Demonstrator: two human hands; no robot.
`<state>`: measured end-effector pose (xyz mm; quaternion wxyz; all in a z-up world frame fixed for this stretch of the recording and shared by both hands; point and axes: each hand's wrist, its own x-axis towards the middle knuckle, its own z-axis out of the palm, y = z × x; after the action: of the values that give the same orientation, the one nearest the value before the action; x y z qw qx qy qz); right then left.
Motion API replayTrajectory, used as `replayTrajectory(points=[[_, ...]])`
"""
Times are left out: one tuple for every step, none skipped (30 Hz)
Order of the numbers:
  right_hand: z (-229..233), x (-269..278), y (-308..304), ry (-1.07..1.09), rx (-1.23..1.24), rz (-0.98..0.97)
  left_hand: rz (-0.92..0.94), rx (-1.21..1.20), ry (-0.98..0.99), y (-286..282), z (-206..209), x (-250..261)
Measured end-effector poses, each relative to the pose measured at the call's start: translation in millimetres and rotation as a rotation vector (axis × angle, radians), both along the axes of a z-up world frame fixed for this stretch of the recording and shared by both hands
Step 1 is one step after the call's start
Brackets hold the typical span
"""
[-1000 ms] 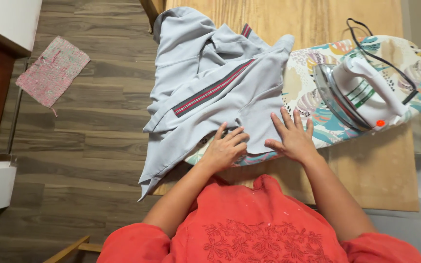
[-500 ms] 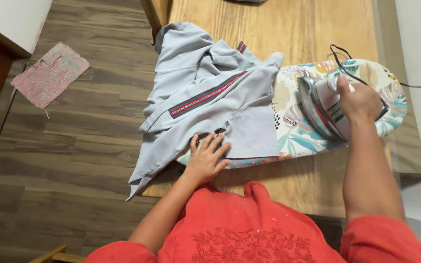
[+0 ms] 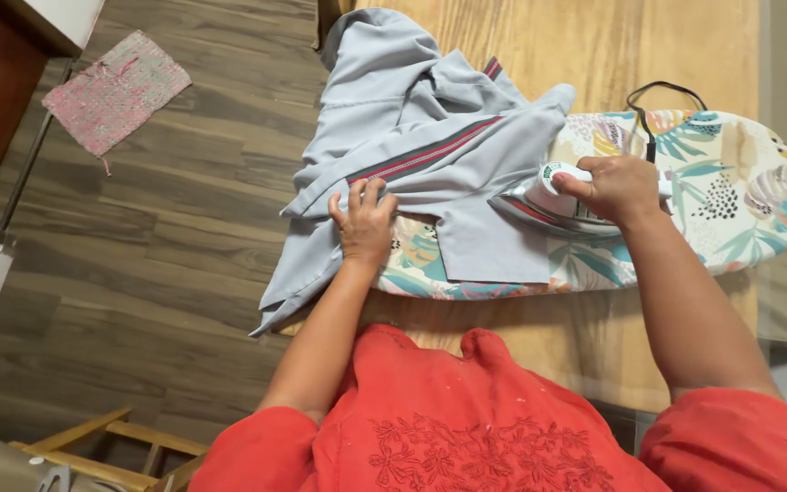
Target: The person irons a grey polo shirt on an ironing board by moving a steam iron over various sections including the sleeves and torso, then picks up and folds the shirt.
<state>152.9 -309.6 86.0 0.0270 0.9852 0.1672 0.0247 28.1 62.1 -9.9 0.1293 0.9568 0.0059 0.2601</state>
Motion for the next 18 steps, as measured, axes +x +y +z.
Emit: replayTrajectory(points=[[0.4, 2.7, 3.4, -0.001, -0.022, 0.03, 0.01, -0.008, -0.022, -1.0, 0.0, 1.1], [-1.1, 0.6, 11.5, 0.003, -0.022, 0.034, 0.014, -0.008, -0.018, -1.3, 0.3, 0.1], [-5.1, -5.4, 24.3, -0.004, 0.087, 0.103, 0.013, -0.056, -0.025, -1.4, 0.7, -2.1], [-8.6, -11.7, 37.2, -0.012, 0.193, 0.171, 0.012, -0.106, -0.032, -2.1, 0.7, -3.7], [-12.7, -16.3, 52.1, -0.008, 0.19, 0.174, 0.015, -0.11, -0.029, -1.4, 1.1, -3.5], [-17.7, -21.3, 67.6, -0.007, 0.134, 0.207, 0.013, -0.138, -0.006, 0.6, 2.1, -3.4], [-19.4, -25.4, 75.8, -0.006, 0.079, 0.24, 0.01, -0.166, 0.017, 1.7, 3.0, -4.1], [-18.3, -25.5, 77.0, -0.009, 0.079, 0.242, 0.011, -0.165, 0.014, 2.1, 4.0, -2.5], [-18.4, -25.2, 76.7, -0.038, 0.12, 0.29, 0.013, -0.173, 0.018, 1.8, 4.6, -2.4], [-20.4, -26.6, 75.3, -0.06, 0.16, 0.335, 0.013, -0.183, 0.027, 1.9, 5.0, -5.3], [-19.0, -24.0, 67.3, -0.057, 0.161, 0.335, 0.013, -0.183, 0.031, 1.9, 5.2, -7.2], [-13.3, -16.2, 52.9, -0.038, 0.109, 0.25, 0.016, -0.189, 0.03, 1.4, 5.5, -5.9], [-9.4, -9.2, 41.5, -0.02, 0.058, 0.165, 0.018, -0.195, 0.029, 1.6, 5.7, -4.4], [-7.0, -4.0, 34.8, -0.022, 0.058, 0.163, 0.017, -0.195, 0.028, 2.3, 6.3, -3.1], [-4.1, 0.3, 30.2, -0.033, 0.052, 0.161, 0.011, -0.193, 0.027, 2.8, 6.6, -1.8], [-2.9, -0.9, 27.9, -0.037, 0.045, 0.156, 0.005, -0.192, 0.034, 2.0, 5.8, -3.7], [-4.6, -5.0, 32.4, -0.031, 0.043, 0.153, 0.002, -0.194, 0.04, 0.9, 5.0, -5.7], [-7.9, -8.7, 44.4, -0.011, 0.077, 0.159, 0.001, -0.197, 0.052, 1.4, 5.5, -4.5]])
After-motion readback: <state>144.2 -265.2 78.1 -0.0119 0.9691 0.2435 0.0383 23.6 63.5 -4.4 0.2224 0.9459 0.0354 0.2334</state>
